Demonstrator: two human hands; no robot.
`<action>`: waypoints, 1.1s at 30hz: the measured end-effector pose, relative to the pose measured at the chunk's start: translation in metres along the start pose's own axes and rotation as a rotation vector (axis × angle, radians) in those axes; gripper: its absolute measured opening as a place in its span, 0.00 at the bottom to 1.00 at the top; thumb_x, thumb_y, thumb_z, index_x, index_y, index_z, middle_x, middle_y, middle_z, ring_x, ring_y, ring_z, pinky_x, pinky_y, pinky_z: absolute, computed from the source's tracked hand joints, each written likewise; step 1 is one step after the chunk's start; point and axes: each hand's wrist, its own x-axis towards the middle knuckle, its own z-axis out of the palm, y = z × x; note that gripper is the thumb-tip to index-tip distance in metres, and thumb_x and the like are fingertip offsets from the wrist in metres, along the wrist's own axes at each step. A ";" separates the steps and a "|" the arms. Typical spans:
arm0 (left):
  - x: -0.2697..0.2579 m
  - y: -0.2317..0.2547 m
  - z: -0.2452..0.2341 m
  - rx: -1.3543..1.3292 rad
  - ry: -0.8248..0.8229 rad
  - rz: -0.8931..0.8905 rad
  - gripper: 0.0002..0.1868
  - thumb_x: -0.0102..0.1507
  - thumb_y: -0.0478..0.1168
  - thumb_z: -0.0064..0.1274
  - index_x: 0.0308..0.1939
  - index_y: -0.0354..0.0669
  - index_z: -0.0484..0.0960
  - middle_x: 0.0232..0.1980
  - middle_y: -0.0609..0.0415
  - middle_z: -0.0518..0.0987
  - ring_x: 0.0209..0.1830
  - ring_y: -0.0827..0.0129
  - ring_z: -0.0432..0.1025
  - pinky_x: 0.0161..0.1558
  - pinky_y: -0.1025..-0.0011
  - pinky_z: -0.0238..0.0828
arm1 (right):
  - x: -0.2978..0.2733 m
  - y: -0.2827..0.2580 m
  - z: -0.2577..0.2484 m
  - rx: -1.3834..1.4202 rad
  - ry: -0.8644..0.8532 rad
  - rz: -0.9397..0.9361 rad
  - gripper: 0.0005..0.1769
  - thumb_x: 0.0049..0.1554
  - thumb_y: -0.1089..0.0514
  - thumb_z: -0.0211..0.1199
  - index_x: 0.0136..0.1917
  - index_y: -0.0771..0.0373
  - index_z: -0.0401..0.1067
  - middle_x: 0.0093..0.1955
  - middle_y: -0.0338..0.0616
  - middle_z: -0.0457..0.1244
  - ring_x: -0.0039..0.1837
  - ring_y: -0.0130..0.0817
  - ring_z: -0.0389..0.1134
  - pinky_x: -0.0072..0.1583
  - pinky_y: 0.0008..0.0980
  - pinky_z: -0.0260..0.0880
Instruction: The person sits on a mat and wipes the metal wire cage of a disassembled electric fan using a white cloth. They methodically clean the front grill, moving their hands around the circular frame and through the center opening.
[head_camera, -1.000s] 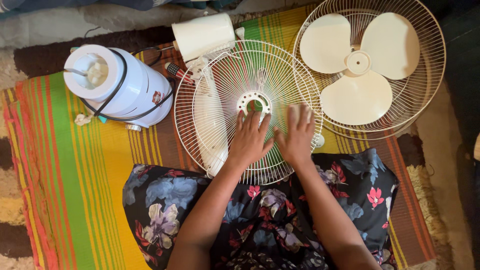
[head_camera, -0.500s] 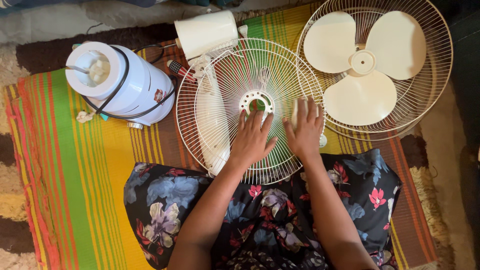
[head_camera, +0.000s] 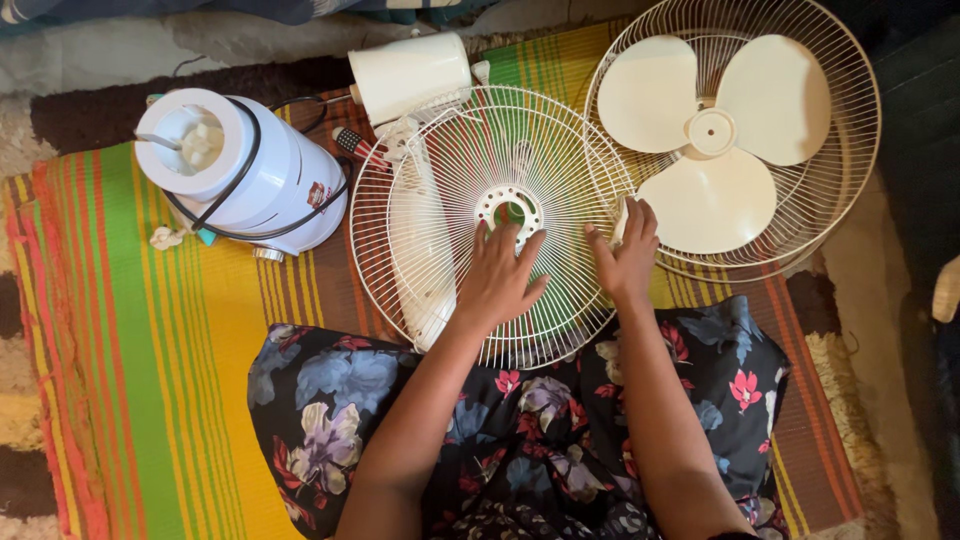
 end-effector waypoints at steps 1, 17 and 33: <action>0.000 -0.003 0.001 -0.039 -0.004 0.001 0.35 0.66 0.59 0.51 0.71 0.46 0.64 0.64 0.32 0.69 0.68 0.42 0.64 0.74 0.36 0.41 | -0.001 0.001 0.000 0.001 0.002 -0.004 0.43 0.62 0.39 0.61 0.79 0.63 0.53 0.79 0.69 0.48 0.77 0.66 0.52 0.71 0.61 0.51; 0.006 -0.009 0.002 -0.167 0.175 0.048 0.31 0.62 0.48 0.59 0.67 0.50 0.67 0.59 0.33 0.68 0.71 0.29 0.59 0.73 0.30 0.43 | -0.064 -0.003 -0.008 -0.085 -0.001 0.057 0.45 0.63 0.38 0.58 0.79 0.69 0.47 0.76 0.71 0.45 0.73 0.66 0.49 0.71 0.66 0.49; -0.005 -0.006 0.001 -0.078 0.219 0.021 0.25 0.66 0.43 0.54 0.66 0.46 0.71 0.58 0.40 0.69 0.65 0.45 0.66 0.76 0.34 0.46 | -0.077 -0.083 0.000 -0.295 -0.267 -0.216 0.37 0.64 0.46 0.49 0.82 0.59 0.50 0.84 0.66 0.37 0.83 0.73 0.31 0.77 0.69 0.35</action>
